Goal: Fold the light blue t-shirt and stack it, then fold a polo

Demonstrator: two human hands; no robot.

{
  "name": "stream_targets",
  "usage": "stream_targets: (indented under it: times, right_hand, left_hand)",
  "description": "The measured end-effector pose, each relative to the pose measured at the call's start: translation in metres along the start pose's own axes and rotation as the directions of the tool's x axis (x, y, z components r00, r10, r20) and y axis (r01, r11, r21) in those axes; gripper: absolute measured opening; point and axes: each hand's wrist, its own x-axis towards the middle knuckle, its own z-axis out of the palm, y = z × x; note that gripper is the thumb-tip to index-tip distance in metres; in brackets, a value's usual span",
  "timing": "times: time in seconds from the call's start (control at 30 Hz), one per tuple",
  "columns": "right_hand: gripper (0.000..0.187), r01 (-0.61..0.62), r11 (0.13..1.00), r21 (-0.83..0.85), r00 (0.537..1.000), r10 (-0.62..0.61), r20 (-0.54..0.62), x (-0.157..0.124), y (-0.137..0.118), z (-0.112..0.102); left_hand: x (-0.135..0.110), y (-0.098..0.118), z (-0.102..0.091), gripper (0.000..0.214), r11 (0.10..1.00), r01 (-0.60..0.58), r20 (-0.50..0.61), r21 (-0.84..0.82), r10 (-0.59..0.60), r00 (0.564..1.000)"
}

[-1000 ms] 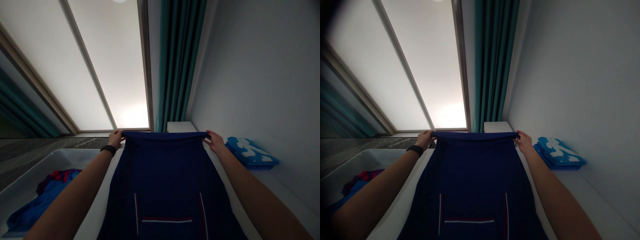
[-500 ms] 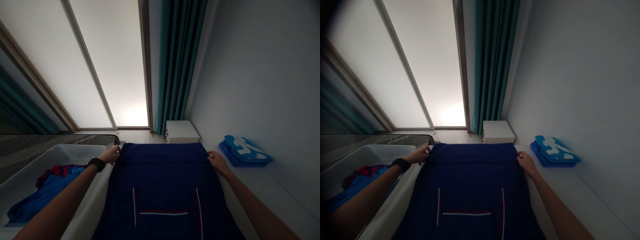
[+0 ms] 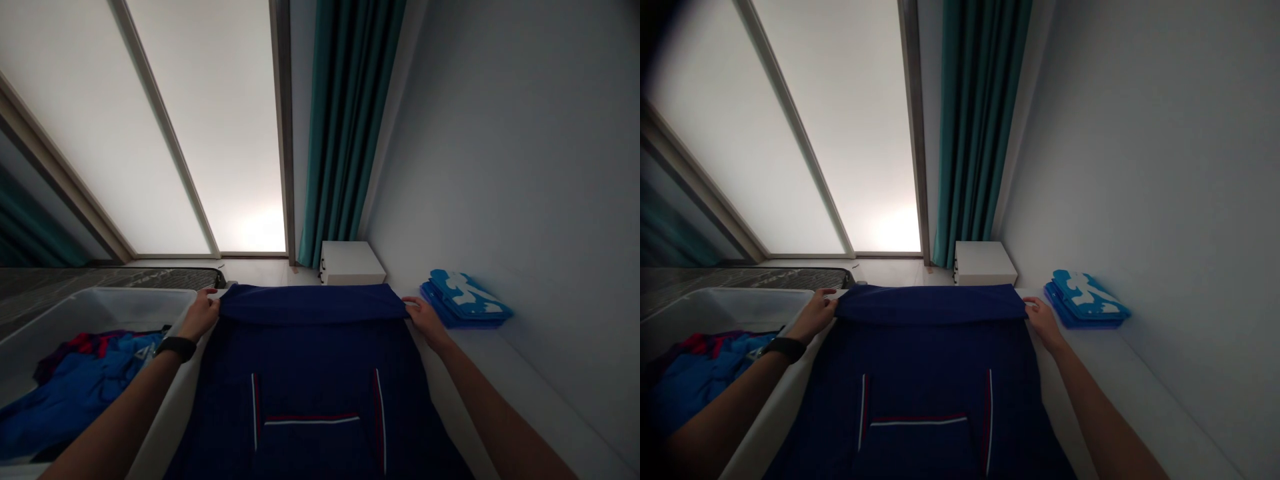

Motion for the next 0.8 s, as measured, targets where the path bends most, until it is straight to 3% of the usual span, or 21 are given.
stream_targets:
  times: [0.1, 0.2, 0.33, 0.53, 0.67, 0.8]
  right_hand:
    - [0.031, 0.025, 0.96, -0.278, 0.999, -0.013, 0.045, -0.005, 0.005, 0.002]
    - [0.032, 0.071, 0.891, -0.449, 0.997, -0.077, 0.004, -0.009, 0.008, 0.007]
    - [0.033, 0.082, 0.902, -0.423, 0.995, -0.099, -0.018, -0.01, 0.006, 0.007]
    - [0.035, 0.062, 0.994, -0.088, 0.997, -0.066, -0.044, -0.012, 0.007, -0.007]
    - [0.035, 0.065, 0.959, -0.277, 0.998, -0.064, 0.015, -0.016, 0.018, -0.006]
    - [0.036, 0.137, 0.882, -0.452, 0.987, -0.158, -0.009, -0.019, 0.021, -0.001]
  left_hand:
    - [-0.011, 0.0, 0.005, 0.04, 0.993, -0.015, 0.096, 0.116, 0.003, 0.995]
    - [-0.023, 0.0, 0.012, 0.042, 0.977, -0.027, 0.053, 0.212, 0.016, 0.998]
    - [-0.027, -0.001, 0.016, 0.042, 0.985, -0.049, 0.0, 0.164, 0.05, 0.999]
    - [-0.023, -0.005, 0.006, 0.037, 0.997, -0.01, -0.088, -0.075, 0.003, 0.996]
    - [-0.033, -0.004, 0.004, 0.03, 0.996, 0.0, 0.028, 0.087, -0.002, 1.0]
    - [-0.044, -0.001, 0.005, 0.031, 0.981, -0.021, 0.001, 0.195, 0.021, 1.0]
